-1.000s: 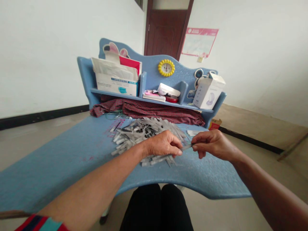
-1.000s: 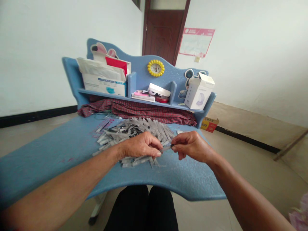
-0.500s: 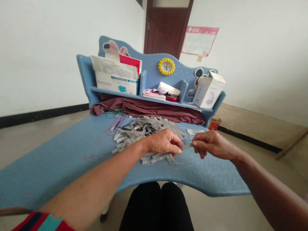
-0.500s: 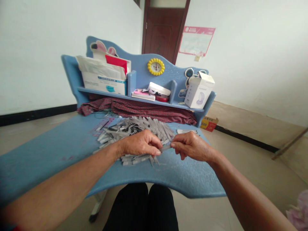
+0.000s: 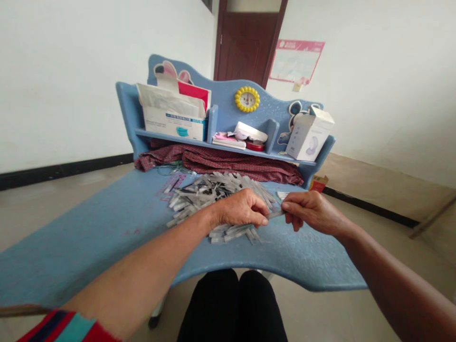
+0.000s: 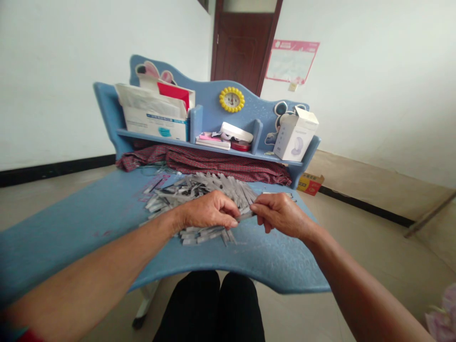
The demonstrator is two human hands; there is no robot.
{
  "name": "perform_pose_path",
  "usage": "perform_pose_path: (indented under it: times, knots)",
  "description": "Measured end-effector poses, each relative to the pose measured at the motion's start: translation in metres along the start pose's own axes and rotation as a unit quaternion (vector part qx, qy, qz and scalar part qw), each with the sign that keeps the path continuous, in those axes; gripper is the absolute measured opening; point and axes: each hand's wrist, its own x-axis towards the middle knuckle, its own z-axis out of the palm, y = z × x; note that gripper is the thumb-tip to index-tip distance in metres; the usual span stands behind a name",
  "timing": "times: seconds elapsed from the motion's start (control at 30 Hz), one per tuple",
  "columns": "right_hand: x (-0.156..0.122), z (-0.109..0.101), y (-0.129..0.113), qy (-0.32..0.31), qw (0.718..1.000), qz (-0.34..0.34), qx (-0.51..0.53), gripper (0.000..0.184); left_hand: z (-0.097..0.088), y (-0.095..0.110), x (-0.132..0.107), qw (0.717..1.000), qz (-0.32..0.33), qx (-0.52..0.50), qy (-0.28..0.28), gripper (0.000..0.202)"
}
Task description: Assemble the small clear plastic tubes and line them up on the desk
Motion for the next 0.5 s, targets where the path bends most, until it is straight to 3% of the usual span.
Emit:
perform_pose_path:
  times: [0.1, 0.33, 0.5]
  knots:
    - [0.0021, 0.0013, 0.0018, 0.012, 1.0, 0.005, -0.008, 0.036, 0.0006, -0.0004, 0.0004, 1.0, -0.001, -0.004, 0.003, 0.015]
    - [-0.0001, 0.0029, 0.0039, 0.022, 0.999, -0.009, 0.03, 0.031, 0.0013, 0.0037, -0.0009, 1.0, -0.001, -0.013, 0.013, 0.014]
    - [0.0021, 0.0067, 0.0046, 0.049, 0.998, 0.024, -0.019, 0.048, 0.0022, 0.003, -0.0006, 0.999, -0.006, -0.011, 0.031, 0.014]
